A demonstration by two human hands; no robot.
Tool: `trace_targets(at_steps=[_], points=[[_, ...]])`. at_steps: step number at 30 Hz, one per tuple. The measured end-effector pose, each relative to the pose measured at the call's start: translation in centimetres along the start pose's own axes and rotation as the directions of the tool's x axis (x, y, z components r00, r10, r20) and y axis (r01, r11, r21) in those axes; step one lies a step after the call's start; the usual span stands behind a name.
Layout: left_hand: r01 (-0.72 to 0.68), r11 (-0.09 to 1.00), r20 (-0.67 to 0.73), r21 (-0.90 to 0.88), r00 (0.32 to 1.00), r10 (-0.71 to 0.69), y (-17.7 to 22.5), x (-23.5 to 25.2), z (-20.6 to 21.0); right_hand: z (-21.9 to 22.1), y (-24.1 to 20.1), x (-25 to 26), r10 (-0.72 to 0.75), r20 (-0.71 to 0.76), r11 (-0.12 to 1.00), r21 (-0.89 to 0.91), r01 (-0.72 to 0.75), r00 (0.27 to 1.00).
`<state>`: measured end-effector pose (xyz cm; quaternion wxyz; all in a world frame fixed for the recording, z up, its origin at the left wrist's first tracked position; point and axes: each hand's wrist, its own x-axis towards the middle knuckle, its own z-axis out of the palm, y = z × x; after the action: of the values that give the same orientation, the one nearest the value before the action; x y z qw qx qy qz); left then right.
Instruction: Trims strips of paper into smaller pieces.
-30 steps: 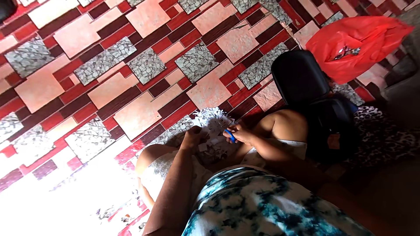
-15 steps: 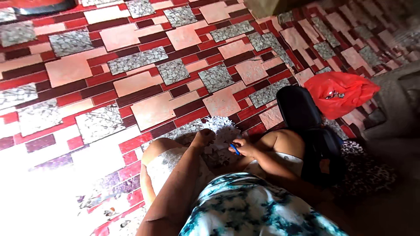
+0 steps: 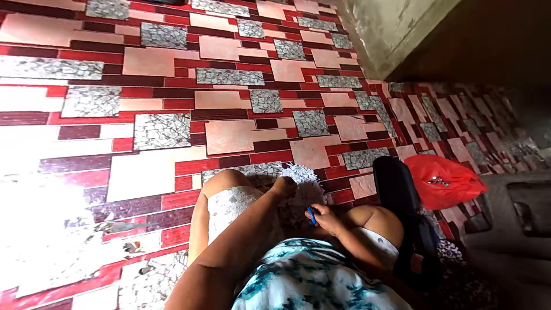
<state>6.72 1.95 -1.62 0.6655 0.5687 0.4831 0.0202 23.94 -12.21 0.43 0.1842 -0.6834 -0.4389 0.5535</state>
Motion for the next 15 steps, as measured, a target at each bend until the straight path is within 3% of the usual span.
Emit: trace_targets(at_steps=[5,10,15], points=[[0.020,0.997,0.000,-0.070,1.000,-0.020,-0.1,0.3,0.2,-0.2,-0.1,0.6,-0.021,-0.019,0.999,0.028,0.022,1.000],[-0.050,0.975,-0.033,-0.218,0.998,0.044,0.0,0.1,0.0,-1.5,-0.6,1.2,-0.010,-0.007,0.997,0.078,0.011,1.000],[-0.050,0.955,-0.071,-0.293,0.997,0.031,-0.3,0.4,0.2,-1.8,0.3,1.8,-0.023,-0.010,0.976,0.215,0.025,1.000]])
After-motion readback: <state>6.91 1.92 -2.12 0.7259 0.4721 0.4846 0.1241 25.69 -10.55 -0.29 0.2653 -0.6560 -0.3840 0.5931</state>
